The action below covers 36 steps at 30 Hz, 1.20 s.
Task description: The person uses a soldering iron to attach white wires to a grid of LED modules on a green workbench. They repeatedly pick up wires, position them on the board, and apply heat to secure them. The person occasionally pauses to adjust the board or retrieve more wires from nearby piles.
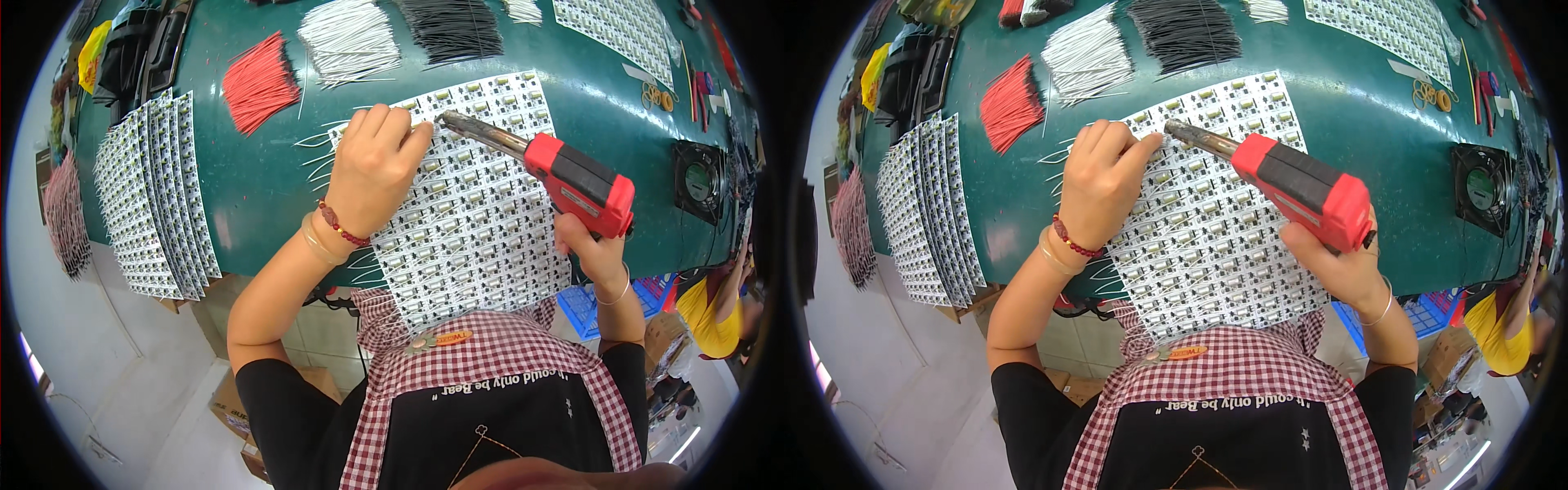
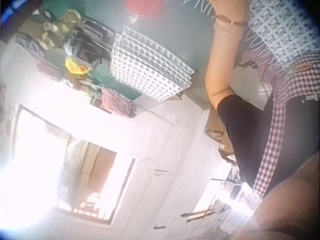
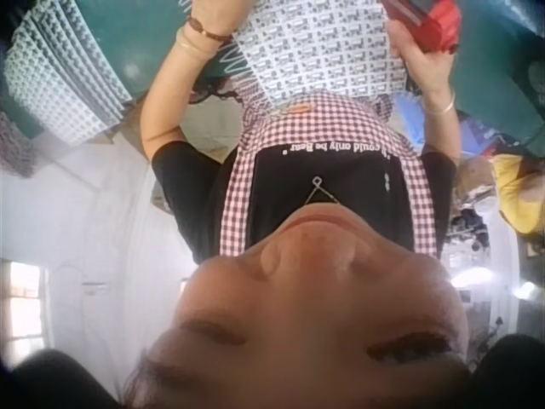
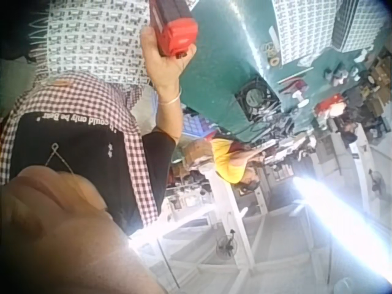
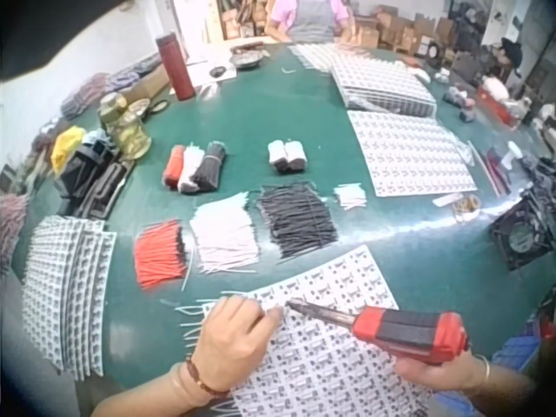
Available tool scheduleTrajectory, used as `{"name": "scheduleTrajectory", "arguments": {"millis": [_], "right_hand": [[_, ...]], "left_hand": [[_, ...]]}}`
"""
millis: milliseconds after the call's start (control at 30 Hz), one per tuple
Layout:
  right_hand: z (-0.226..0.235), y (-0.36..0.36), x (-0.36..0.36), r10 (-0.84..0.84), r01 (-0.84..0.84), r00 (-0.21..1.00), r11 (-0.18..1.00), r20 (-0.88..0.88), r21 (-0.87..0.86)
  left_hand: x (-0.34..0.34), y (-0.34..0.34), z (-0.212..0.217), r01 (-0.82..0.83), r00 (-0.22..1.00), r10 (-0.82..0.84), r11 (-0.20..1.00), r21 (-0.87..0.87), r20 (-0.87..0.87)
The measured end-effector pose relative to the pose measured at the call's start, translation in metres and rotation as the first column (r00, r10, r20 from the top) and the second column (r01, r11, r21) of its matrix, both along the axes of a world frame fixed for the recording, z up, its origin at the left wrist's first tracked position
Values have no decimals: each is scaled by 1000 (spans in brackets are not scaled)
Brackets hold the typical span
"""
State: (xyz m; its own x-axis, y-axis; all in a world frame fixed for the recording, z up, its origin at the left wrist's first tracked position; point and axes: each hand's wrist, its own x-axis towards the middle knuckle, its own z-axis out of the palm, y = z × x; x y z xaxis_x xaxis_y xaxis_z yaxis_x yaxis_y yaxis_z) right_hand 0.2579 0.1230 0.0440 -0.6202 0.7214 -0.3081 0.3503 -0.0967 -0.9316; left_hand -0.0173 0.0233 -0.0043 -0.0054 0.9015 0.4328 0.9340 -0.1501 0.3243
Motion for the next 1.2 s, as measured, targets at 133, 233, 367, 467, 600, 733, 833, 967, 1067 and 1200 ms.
{"name": "scheduleTrajectory", "arguments": {"millis": [133, 233, 367, 467, 600, 733, 833, 967, 1067, 1200], "right_hand": [[8, -3, 3, -50, 52, 998, 994, 28, -99], [5, -1, 5, -23, 24, 1000, 997, 22, -67], [7, -2, 3, -46, 49, 999, 992, 29, -115], [6, -2, 3, -64, 65, 998, 989, 9, -133], [7, -5, 1, -118, 107, 991, 980, -57, -166], [12, -7, -3, -101, 100, 995, 984, 0, -146], [14, -8, -6, -78, 81, 997, 988, 24, -135], [13, -11, -7, -99, 103, 994, 987, 38, -123], [15, -12, -8, -80, 85, 996, 989, 45, -117], [18, -15, -12, -72, 76, 996, 993, 45, -90]], "left_hand": [[0, 0, -1, -3, 1000, 3, 1000, 2, -15], [-1, 0, -1, 0, 1000, 0, 1000, -1, -31], [-1, -1, 3, 3, 998, -4, 1000, -14, -64], [-3, -3, 9, 4, 999, -6, 1000, -23, -45], [-10, -3, 21, -31, 998, 31, 1000, 2, -51], [-12, 3, 5, 21, 1000, -21, 1000, -11, 3], [-12, 3, 2, 14, 999, -13, 1000, -19, 36], [-12, 4, 1, 16, 999, -15, 1000, -23, 41], [-12, 4, 2, 18, 999, -17, 999, -44, 30], [-11, 3, 3, 39, 999, -38, 997, -71, 11]]}}
